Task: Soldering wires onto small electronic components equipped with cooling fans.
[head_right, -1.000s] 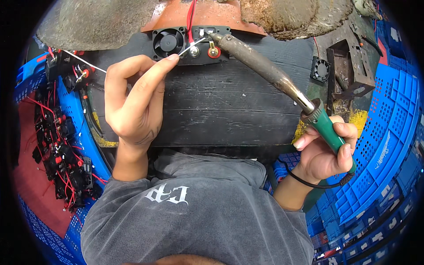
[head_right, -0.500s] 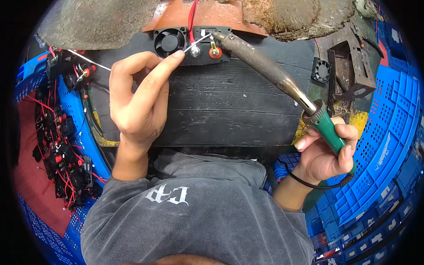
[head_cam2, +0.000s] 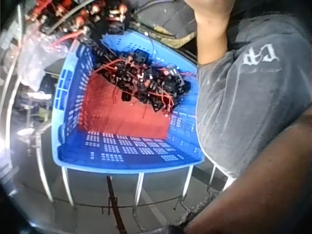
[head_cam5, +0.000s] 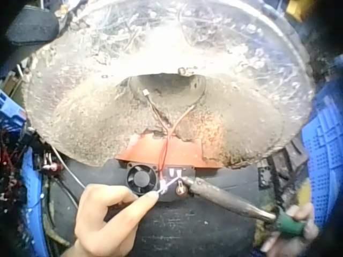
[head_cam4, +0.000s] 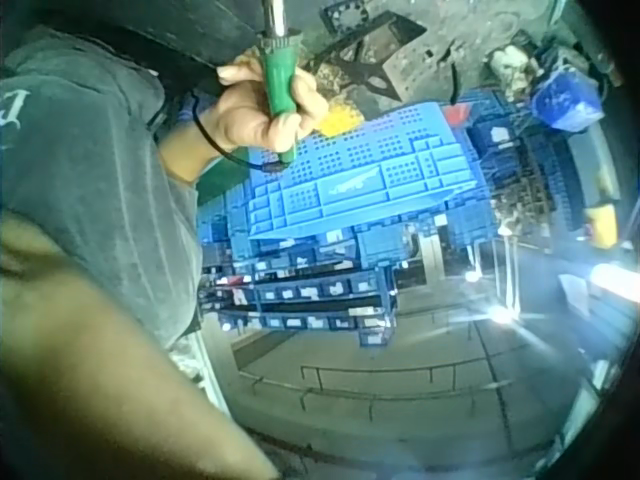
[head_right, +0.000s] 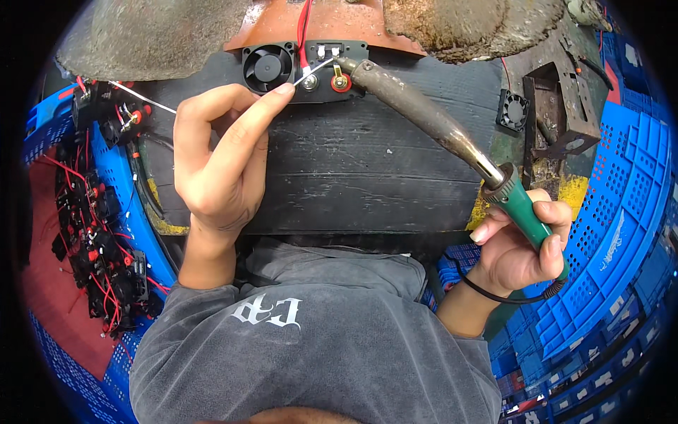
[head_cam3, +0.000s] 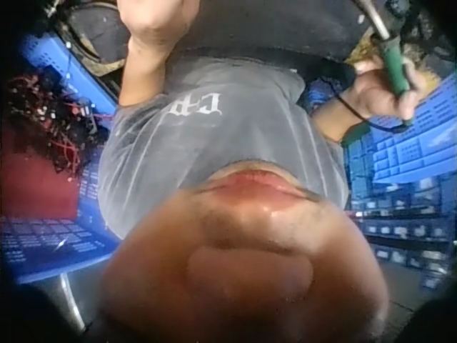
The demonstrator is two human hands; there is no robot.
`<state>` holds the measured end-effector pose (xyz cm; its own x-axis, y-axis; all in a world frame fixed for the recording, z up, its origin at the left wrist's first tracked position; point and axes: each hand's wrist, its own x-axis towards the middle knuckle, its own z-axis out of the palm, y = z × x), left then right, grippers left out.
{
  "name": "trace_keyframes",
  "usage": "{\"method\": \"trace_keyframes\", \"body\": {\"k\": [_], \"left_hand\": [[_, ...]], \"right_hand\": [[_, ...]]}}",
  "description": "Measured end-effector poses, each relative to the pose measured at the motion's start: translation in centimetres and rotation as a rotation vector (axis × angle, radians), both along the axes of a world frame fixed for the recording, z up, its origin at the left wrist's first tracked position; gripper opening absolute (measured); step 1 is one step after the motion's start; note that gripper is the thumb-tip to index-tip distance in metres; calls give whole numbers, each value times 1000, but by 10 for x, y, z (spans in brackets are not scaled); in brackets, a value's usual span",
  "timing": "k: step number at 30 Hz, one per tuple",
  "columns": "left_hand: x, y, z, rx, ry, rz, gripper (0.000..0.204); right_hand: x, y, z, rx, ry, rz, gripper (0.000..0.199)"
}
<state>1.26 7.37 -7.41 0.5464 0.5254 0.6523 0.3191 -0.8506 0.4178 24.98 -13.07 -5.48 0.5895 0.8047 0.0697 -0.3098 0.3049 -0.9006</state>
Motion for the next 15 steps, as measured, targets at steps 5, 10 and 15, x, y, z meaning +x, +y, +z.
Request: {"method": "trace_keyframes", "body": {"k": [5, 10, 15], "left_hand": [[0, 0, 1, 6, 2, -16, 40], [-1, 0, 1, 19, 9, -18, 40], [-1, 1, 1, 19, 6, -20, 39]], "right_hand": [[0, -2, 1, -6, -15, 7, 39], [-3, -3, 2, -24, -8, -56, 40], [1, -4, 0, 11, -3, 42, 40]]}}
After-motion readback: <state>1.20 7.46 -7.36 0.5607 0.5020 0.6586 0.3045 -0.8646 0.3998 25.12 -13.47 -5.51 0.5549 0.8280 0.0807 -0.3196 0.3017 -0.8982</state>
